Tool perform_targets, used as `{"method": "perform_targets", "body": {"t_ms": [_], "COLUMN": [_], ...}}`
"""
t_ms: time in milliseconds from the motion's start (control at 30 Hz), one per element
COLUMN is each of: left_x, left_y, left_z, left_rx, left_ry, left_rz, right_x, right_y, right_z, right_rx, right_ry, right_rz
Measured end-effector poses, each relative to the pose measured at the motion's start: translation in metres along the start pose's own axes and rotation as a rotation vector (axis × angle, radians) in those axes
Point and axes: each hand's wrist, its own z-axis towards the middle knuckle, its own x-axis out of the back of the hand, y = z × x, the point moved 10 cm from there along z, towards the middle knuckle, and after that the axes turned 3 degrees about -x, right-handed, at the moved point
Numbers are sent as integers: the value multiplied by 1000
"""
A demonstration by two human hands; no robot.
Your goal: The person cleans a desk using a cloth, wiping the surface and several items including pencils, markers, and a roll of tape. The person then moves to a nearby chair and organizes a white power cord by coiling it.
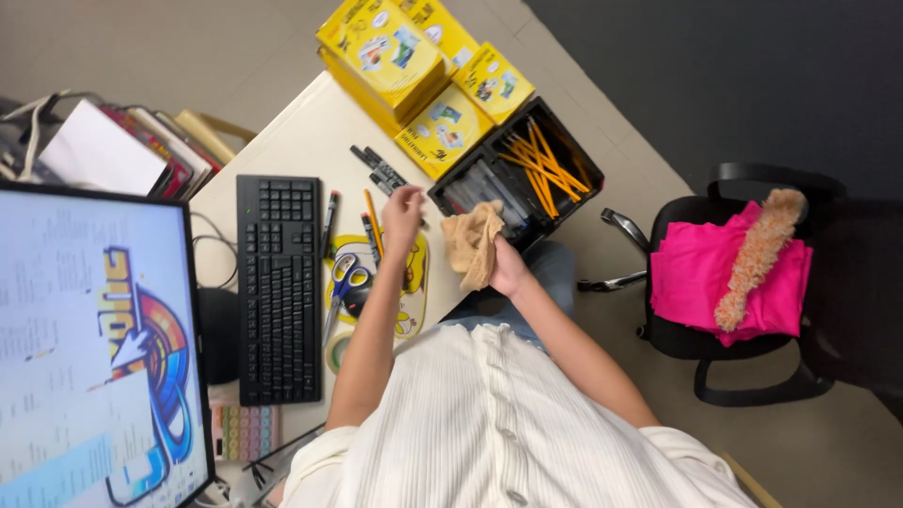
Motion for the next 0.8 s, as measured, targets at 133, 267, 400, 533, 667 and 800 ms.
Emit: {"method": "perform_targets", "body": {"t_ms": [133, 267, 400, 533, 667, 800], "left_x": [83, 84, 78, 76, 85, 76], "left_y": [1, -13, -45, -51, 85, 170], "left_z": [-29, -32, -15, -9, -41, -91], "left_rx": [-92, -35, 55, 18, -68, -78], "left_ry": [242, 111, 36, 56, 93, -6], "left_rz": [625, 907, 1027, 1041, 652, 403], "right_x": [-8, -27, -27, -20, -29, -52], "right_y": [13, 23, 28, 37, 44, 56], "right_z": [9, 19, 29, 30, 23, 28], "right_rx": [-51, -63, -66, -83, -164, -217], "right_ry": [33, 15, 19, 1, 5, 5], "right_rz": [-26, -67, -126, -124, -230, -238]}}
